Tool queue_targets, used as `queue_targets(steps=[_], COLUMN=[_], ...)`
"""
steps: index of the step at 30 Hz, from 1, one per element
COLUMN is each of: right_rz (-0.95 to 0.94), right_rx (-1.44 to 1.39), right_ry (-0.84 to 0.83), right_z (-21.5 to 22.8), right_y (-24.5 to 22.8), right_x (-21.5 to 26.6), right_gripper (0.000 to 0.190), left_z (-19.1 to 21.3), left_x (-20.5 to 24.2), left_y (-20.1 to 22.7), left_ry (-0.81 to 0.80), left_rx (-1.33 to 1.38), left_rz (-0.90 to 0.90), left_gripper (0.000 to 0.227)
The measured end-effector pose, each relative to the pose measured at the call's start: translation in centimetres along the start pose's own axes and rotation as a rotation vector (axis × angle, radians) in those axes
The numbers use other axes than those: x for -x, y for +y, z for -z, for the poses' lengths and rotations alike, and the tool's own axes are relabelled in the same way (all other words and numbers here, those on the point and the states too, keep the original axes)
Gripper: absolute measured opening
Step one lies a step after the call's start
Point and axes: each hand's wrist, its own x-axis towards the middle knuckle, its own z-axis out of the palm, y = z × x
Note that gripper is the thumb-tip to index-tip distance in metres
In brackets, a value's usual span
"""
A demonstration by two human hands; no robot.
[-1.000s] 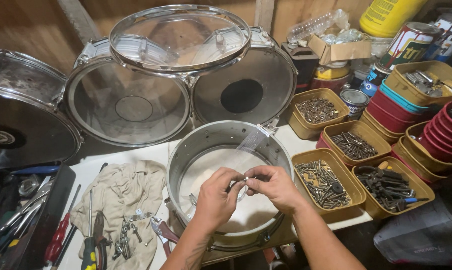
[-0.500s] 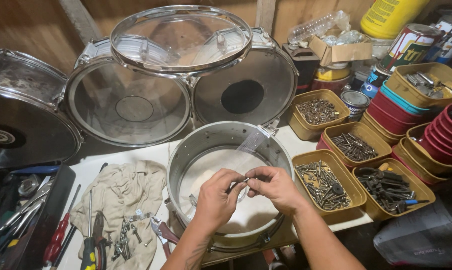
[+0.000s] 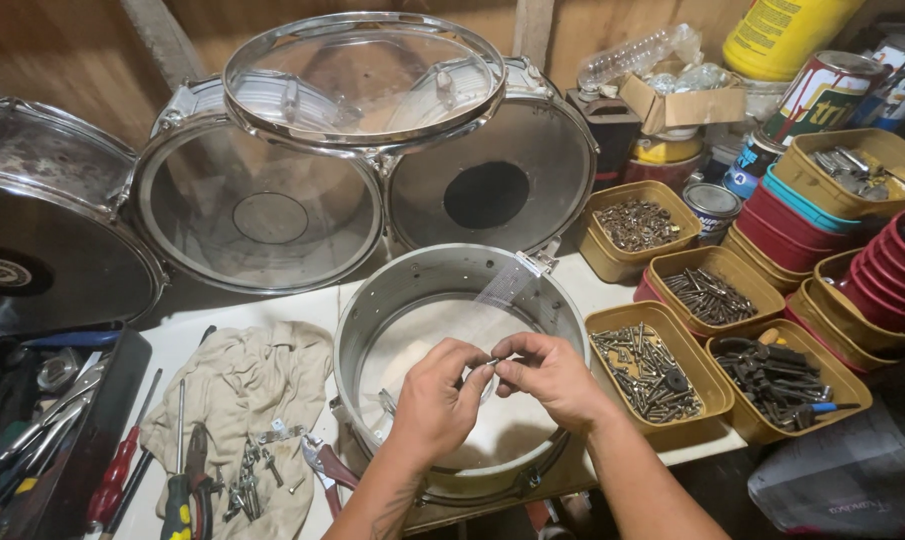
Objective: The person assembles small metal hardware components, including screws and tension rods, into a drum shell. They repeatedly pick up parts from containers and the workbench, insert them into the shell, and tighten them by hand.
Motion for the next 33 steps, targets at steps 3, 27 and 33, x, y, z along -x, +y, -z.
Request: queue_targets(steps=[3,27,33], right_rz=[-0.001,-0.006,0.033], right_rx=[0.011,0.137,0.125], right_ry=[0.004,0.060,0.033], right_z=[-0.05,-0.33,-0.65], right_y=[-0.22,-0.16,-0.52], right_x=[0.02,-0.13,0.02], right_gripper=[0.021,0.019,0.023], left_z=[0.04,-0.03,0.04], left_x=[0.02,0.16,0.18], left_y=[0.00,0.18,0.42], left_ry=[-0.013,-0.005,0.029], left_rx=[-0.016,-0.025,-0.026], left_rz=[0.003,0.047,-0.011], left_gripper=[0.011,0.011,0.012])
